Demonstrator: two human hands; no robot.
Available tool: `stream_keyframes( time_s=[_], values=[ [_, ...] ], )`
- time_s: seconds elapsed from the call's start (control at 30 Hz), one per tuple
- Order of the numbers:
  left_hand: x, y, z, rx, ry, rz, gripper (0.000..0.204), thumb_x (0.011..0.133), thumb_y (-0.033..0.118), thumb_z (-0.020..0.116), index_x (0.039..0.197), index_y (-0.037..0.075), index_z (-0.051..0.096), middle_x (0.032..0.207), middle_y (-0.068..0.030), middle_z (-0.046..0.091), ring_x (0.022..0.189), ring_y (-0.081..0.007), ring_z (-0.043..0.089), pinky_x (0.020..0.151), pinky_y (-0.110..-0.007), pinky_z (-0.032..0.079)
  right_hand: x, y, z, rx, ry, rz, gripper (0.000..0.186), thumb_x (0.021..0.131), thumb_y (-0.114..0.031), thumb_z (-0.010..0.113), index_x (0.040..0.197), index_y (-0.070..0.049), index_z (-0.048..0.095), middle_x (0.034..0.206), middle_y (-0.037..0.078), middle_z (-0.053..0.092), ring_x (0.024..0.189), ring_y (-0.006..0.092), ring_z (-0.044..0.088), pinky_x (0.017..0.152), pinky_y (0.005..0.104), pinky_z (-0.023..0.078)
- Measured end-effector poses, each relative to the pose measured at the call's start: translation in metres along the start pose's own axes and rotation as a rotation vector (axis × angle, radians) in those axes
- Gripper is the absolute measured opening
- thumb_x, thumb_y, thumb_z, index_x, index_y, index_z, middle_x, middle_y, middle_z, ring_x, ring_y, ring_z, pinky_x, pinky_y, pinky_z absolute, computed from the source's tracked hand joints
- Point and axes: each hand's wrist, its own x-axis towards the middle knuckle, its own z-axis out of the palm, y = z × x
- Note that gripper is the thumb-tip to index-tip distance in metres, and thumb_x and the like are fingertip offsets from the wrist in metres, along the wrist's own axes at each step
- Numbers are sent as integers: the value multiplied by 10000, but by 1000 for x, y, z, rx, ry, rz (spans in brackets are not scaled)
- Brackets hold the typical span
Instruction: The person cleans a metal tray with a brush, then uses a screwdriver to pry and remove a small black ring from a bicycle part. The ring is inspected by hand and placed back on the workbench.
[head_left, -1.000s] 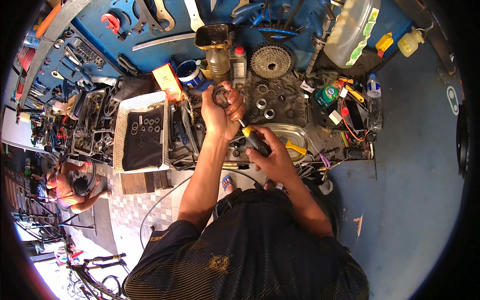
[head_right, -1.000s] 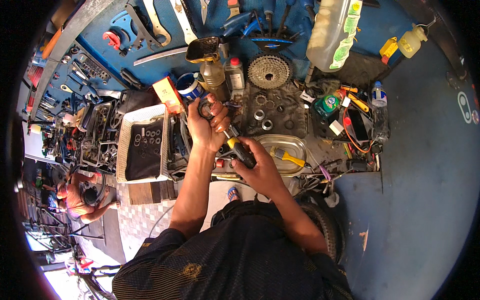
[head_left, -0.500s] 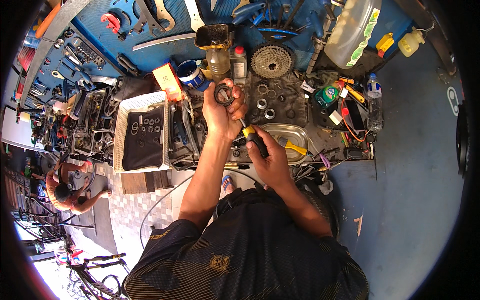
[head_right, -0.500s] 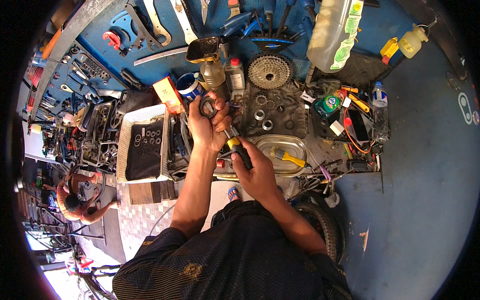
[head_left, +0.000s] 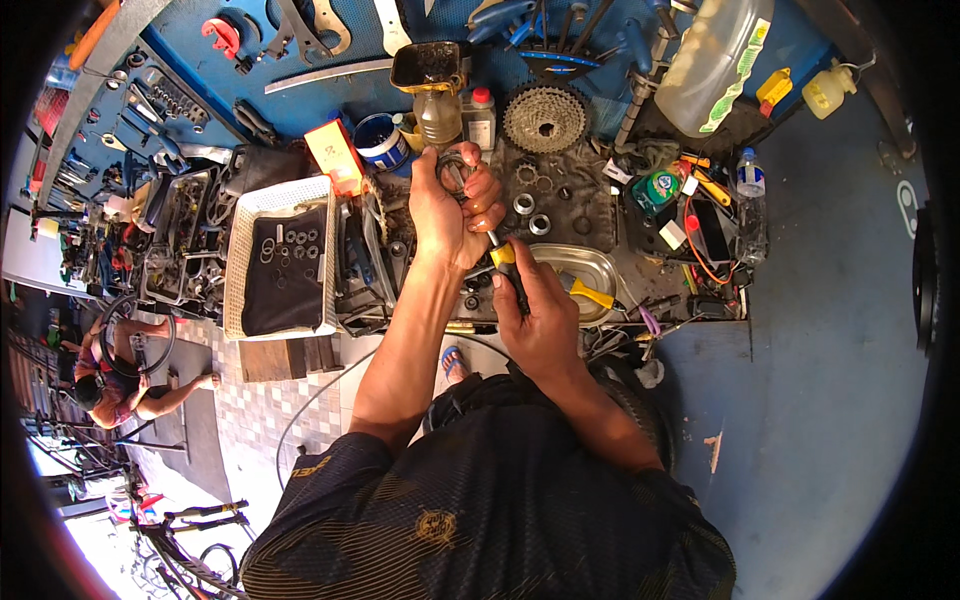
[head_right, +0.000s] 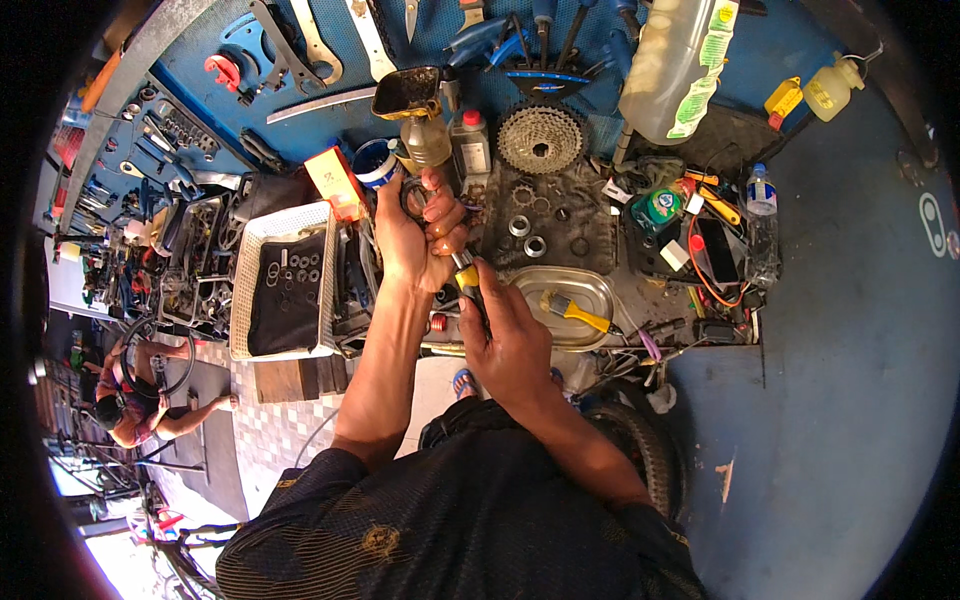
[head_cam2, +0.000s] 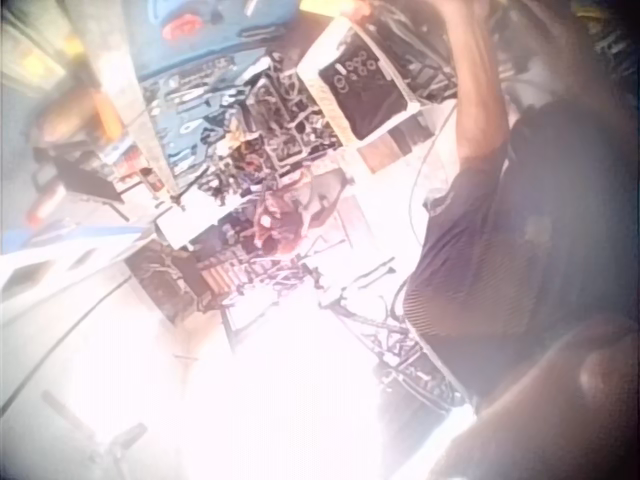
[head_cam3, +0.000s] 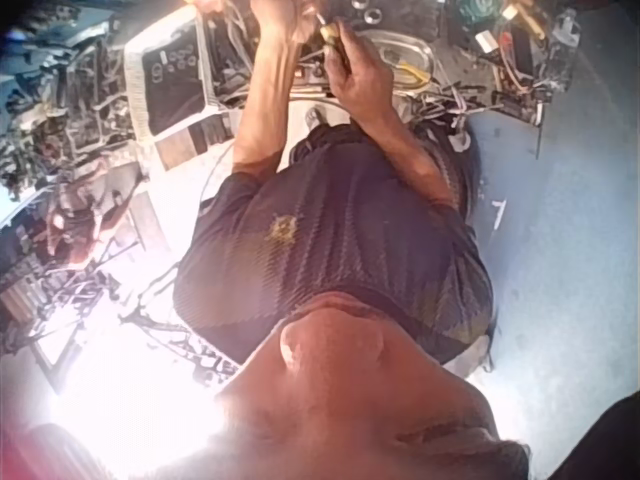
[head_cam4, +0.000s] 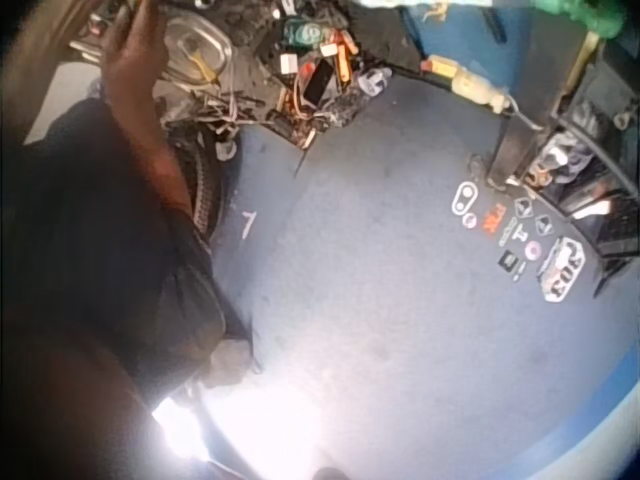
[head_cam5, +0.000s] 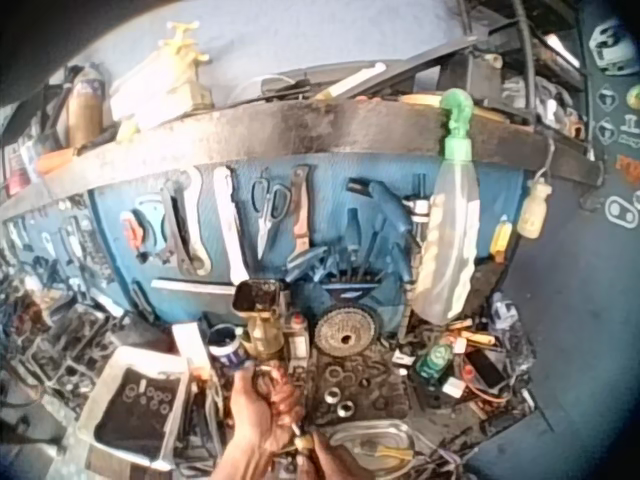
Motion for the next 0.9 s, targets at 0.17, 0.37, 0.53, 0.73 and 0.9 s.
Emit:
stream_keyframes(
  time_s=[0.17, 0.37, 0.53, 0.73, 0.9],
  values=[
    [0, 2, 4, 64, 23, -2, 469, 1088, 531, 348, 956, 117, 524, 672, 20, 383, 488, -61, 243, 404, -223, 181, 6, 4, 3, 109, 37, -80, 458, 995, -134, 695, 1422, -3, 593, 1099, 217, 718, 971, 366, 739, 805, 416, 588],
    [-1, 1, 14, 124, 28, 4, 426, 1088, 507, 374, 947, 131, 519, 646, 43, 370, 480, -54, 245, 392, -222, 166, 2, 6, 4, 164, 15, -5, 467, 1030, -133, 677, 1447, 50, 572, 1176, 197, 730, 1041, 189, 693, 899, 332, 546],
    [-3, -1, 20, 167, 37, -6, 415, 1086, 496, 371, 931, 136, 507, 629, 56, 354, 476, -50, 232, 386, -223, 160, 1, 6, 3, 282, -22, 109, 454, 1020, -147, 688, 1423, 38, 591, 1223, 232, 726, 1064, 240, 730, 903, 351, 561],
    [-4, -1, 20, 179, 41, -8, 415, 1086, 493, 362, 922, 136, 497, 622, 55, 343, 476, -54, 216, 385, -230, 151, -5, 4, 3, 455, -71, 273, 474, 1038, -164, 676, 1454, 38, 574, 1200, 196, 735, 1068, 153, 671, 906, 329, 544],
    [-7, -2, 21, 183, 31, 14, 425, 1087, 506, 372, 924, 135, 503, 625, 53, 343, 474, -54, 217, 388, -232, 146, -3, 3, 7, 294, -20, 144, 455, 1033, -154, 670, 1435, 40, 582, 1198, 217, 732, 1050, 208, 708, 901, 342, 551]
  ],
)
